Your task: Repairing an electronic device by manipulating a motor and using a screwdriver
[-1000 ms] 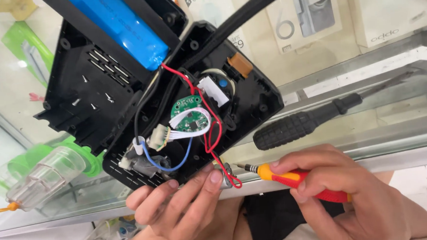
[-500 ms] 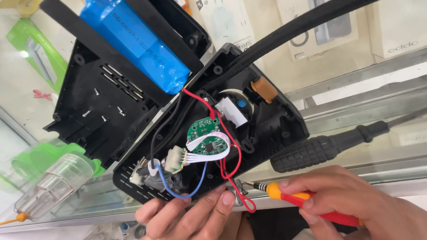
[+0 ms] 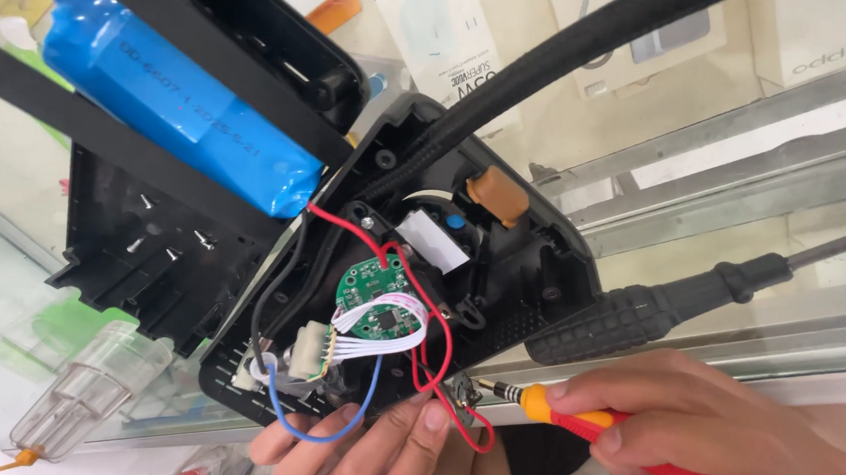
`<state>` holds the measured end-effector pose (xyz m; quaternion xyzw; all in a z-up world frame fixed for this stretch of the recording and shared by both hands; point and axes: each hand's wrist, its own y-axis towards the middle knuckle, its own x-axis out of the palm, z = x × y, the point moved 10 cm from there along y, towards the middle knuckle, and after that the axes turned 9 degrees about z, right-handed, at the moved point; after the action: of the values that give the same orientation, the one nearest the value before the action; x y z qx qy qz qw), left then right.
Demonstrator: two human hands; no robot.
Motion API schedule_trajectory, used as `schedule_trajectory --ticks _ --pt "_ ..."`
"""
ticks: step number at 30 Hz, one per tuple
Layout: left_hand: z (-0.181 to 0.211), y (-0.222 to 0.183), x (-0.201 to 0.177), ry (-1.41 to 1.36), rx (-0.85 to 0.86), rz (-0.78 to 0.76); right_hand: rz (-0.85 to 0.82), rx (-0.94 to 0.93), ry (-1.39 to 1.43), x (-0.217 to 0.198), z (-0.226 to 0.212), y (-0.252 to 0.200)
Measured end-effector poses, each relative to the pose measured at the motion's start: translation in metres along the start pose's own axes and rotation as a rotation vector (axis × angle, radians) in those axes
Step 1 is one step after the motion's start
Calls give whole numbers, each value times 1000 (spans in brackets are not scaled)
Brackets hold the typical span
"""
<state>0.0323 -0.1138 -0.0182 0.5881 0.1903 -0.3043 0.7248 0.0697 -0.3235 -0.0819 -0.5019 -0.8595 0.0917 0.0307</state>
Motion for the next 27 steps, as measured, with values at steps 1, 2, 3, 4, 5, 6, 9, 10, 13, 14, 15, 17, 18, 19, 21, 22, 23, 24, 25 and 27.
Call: schedule_trajectory --ticks 1,2,3,4,5,6,9,10,13,14,15,17,18,19,21,22,23,24,25,27 --pt "0 -2 -1 85 -59 12 -29 15 14 2 2 -2" --pt "-2 -1 -2 86 -57 9 -29 16 17 1 1 -1" --pt "-2 1 -1 63 -39 -17 -47 31 12 2 1 0" --pt "-3 2 -1 40 -21 -42 -65 44 6 3 0 0" --pt "1 -5 4 41 -21 -42 -66 43 7 4 3 -2" --pt "-10 -12 -3 353 -128 47 -61 26 6 5 5 -3" --pt "-11 -2 -7 343 -137 50 -22 1 -2 6 4 -4" --pt "1 6 1 22 -39 -36 14 -6 -9 4 3 -3" --pt "-2 -9 -6 298 -163 70 23 -37 -5 3 0 -1" --pt "-3 -3 -5 298 -163 70 23 -37 -5 3 1 -2" --pt "1 3 -2 162 -132 77 7 -31 13 4 3 -3" --pt "5 6 0 26 -101 85 -8 -25 31 6 3 -3" --pt "4 1 -3 43 -121 119 1 -17 27 5 2 -3" --pt "2 -3 -6 61 -142 152 10 -9 24 5 2 -2" --pt "4 12 -1 34 -105 81 10 -13 26 5 2 -3" --pt "7 20 5 7 -69 8 11 -17 30 5 2 -3" --pt "1 22 4 7 -69 9 11 -18 29 5 -2 -1" --pt "3 24 6 -41 4 -16 32 -12 -5 4 -6 2" --pt "6 26 7 -89 77 -41 53 -6 -40 2 -9 5" --pt "4 24 6 -106 100 -21 66 35 -63 4 -11 5"
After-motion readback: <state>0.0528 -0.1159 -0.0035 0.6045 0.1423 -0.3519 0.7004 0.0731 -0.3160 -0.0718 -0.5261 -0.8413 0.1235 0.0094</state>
